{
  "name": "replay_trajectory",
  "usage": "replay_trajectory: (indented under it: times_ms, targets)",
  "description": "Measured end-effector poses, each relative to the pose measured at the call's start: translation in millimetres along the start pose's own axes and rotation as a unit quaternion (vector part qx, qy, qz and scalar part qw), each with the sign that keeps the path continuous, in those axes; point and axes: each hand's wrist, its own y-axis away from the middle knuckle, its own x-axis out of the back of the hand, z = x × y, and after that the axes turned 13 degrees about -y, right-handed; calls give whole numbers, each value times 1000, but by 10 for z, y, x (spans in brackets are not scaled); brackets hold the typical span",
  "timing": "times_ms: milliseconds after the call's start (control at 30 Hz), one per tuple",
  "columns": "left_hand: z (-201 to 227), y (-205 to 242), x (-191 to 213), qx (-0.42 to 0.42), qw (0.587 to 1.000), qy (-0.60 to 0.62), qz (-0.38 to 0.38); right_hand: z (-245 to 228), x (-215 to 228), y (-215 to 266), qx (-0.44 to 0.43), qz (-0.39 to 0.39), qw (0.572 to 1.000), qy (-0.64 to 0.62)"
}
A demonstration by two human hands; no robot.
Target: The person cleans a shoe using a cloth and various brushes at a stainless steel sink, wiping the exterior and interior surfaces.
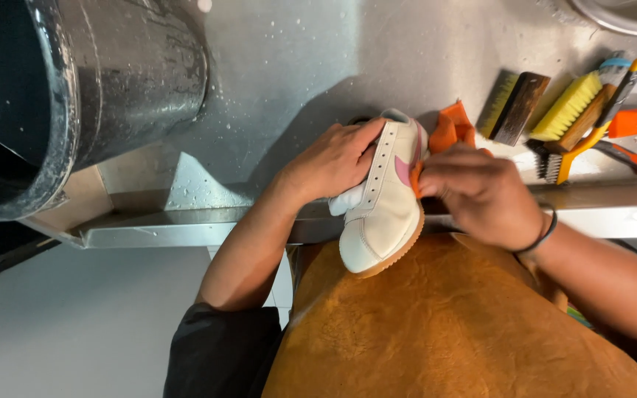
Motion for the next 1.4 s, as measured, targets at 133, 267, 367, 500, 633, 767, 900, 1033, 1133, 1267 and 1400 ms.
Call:
replay_trajectory:
  times_ms: [133,267,367,500,633,767,900,1033,1133,1267,1400]
  targets:
    - [-25,-3,-19,-17,999,40,13,-98,-116,49,-20,12,999,-37]
    - [-289,-26,-307,-102,985,103,93,223,94,73,-60,81,993,68]
    - [173,88,238,-184,968,76,153,50,337,36,-194,130,968,89]
    - [256,85,283,-233,938,118,227,-306,261,-122,-221,176,955,91]
    - [387,111,396,-256,913,107,299,-664,-9,-238,34,4,993,115]
    - [445,166,478,-258,897,37,358,-588,112,-229,25,26,991,128]
    - [531,218,544,-220,885,-53,407,-793,-3,-340,102,-38,987,118]
    - [557,225,567,-197,866,-116,444,-699,78,-299,64,-62,993,79]
    - [510,239,510,-184,853,-146,467,-563,235,-239,-32,63,989,127]
    - [295,125,381,-157,840,-216,471,-290,280,-116,-195,141,969,47]
    - [-79,-106,205,-131,847,-247,451,49,141,-8,-374,264,868,-194]
